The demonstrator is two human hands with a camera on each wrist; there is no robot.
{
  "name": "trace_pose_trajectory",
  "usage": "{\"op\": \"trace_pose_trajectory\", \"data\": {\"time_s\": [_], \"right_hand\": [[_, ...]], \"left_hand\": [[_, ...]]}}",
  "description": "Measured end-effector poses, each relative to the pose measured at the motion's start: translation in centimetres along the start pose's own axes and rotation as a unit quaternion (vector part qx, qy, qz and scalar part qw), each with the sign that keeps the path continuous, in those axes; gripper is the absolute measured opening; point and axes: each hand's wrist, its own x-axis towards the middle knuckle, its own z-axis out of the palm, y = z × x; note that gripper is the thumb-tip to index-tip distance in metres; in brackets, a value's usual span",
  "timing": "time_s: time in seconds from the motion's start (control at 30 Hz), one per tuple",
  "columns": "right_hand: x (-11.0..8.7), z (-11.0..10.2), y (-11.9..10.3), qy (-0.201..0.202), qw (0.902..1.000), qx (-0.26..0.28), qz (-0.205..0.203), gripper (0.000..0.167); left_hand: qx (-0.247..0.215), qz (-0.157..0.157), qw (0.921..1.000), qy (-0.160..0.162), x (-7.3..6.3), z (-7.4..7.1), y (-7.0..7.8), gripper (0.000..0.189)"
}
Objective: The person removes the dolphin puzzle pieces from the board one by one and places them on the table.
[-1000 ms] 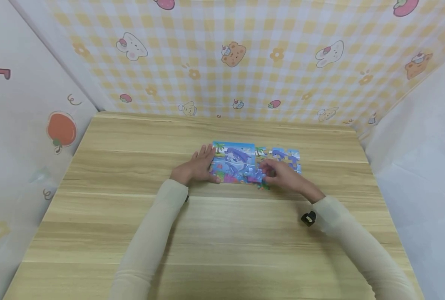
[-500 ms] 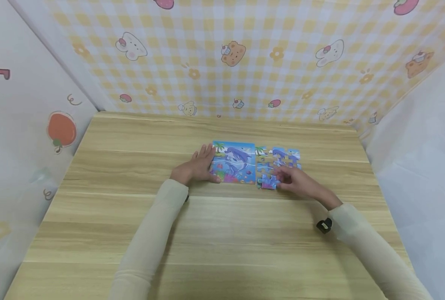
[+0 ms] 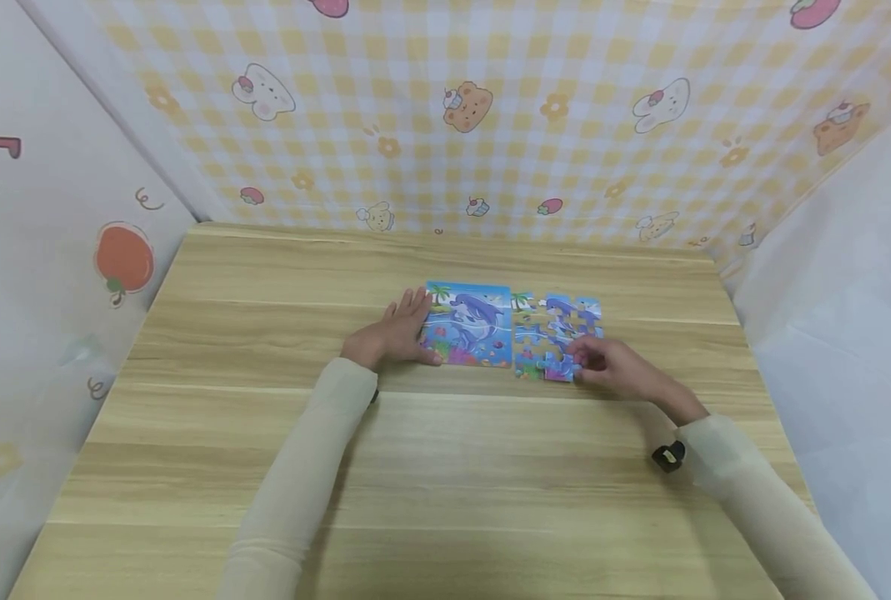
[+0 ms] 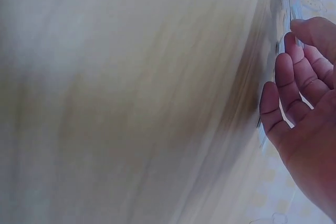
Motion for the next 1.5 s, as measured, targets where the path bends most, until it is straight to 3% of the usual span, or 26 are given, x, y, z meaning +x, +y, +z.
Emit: {"op": "trace_pose_trajectory", "data": {"time_s": [0.27,0.7,1.0,1.5], "right_hand": [[-0.5,0.0,0.5,0.011,0.9999,-0.003,-0.006,0.032],[-0.1,0.2,0.3,0.012,0.9982,-0.057,0.011,0.028],[-0.2,-0.3,-0.1,0.002,0.9986,-0.050,0.019,0.029],[0.9,0.0,-1.4,0.038,0.9978,-0.053,0.007,0.029]], "left_hand": [[-0.001,-0.004,1.0000,-0.001,0.0,0.0,0.1,0.120],[0.001,-0.002,1.0000,0.000,0.1,0.1,-0.1,0.120],[0.001,-0.002,1.0000,-0.004,0.0,0.0,0.2,0.119],[0.000,0.001,1.0000,-0.006,-0.2,0.0,0.2,0.121]]}}
